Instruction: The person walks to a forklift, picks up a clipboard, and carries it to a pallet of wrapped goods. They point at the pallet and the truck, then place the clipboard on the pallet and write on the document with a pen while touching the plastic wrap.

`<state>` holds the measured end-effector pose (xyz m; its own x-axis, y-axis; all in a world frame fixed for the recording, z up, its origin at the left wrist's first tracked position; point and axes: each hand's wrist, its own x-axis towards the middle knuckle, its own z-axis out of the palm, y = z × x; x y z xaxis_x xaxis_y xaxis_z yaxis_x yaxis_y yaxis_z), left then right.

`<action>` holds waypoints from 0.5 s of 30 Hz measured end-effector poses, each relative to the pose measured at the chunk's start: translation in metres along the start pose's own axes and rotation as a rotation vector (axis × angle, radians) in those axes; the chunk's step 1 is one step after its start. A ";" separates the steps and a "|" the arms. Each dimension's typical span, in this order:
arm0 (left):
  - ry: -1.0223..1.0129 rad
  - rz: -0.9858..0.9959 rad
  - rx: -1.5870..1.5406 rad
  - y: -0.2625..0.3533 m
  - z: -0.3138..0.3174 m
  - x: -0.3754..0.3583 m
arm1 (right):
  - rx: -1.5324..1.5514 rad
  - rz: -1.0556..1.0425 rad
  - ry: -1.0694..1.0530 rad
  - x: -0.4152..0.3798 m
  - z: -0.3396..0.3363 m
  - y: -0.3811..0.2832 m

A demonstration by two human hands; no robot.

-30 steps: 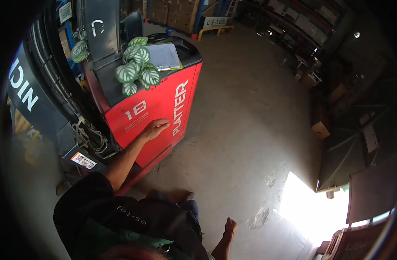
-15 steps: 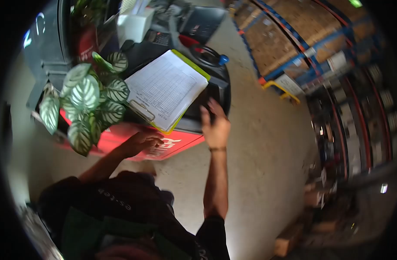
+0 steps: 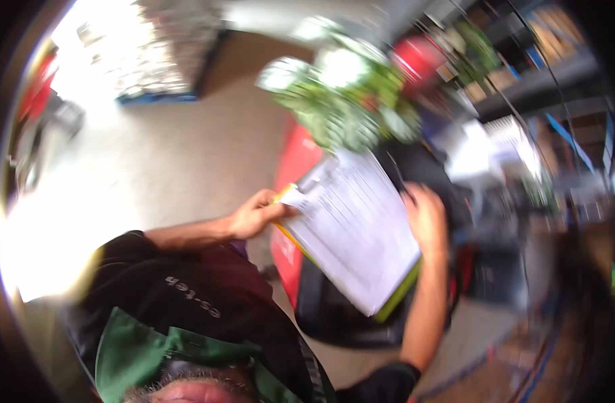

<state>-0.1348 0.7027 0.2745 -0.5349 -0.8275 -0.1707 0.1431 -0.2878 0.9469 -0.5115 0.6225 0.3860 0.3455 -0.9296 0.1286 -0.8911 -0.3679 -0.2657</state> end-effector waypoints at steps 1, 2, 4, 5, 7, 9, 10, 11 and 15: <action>0.130 0.121 -0.296 -0.009 0.004 -0.013 | 0.089 -0.005 -0.036 -0.003 0.000 0.007; 0.272 0.144 -0.417 0.012 0.012 -0.030 | 0.095 0.039 -0.115 0.002 -0.011 -0.008; 0.431 0.183 -0.551 0.021 0.038 -0.045 | 0.012 0.078 -0.188 0.012 -0.009 0.002; 0.365 0.116 -0.516 0.001 0.038 -0.046 | -0.046 0.014 -0.184 0.017 -0.008 0.006; 0.358 -0.015 -0.534 -0.025 0.048 -0.056 | -0.074 -0.007 -0.208 0.015 0.002 0.015; 0.321 0.029 -0.605 -0.039 0.034 -0.060 | -0.165 0.021 -0.265 0.028 -0.001 0.012; 0.310 0.098 -0.624 -0.043 0.023 -0.064 | -0.187 0.045 -0.290 0.031 -0.002 0.006; 0.331 0.107 -0.677 -0.036 0.010 -0.075 | -0.236 0.057 -0.288 0.031 -0.003 -0.004; 0.356 0.307 -0.933 -0.035 -0.076 -0.129 | -0.386 0.067 -0.264 0.023 -0.004 -0.032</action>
<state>-0.0076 0.7833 0.2434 -0.1121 -0.9787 -0.1720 0.8986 -0.1737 0.4029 -0.4764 0.6125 0.4015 0.3018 -0.9434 -0.1377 -0.9410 -0.3180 0.1156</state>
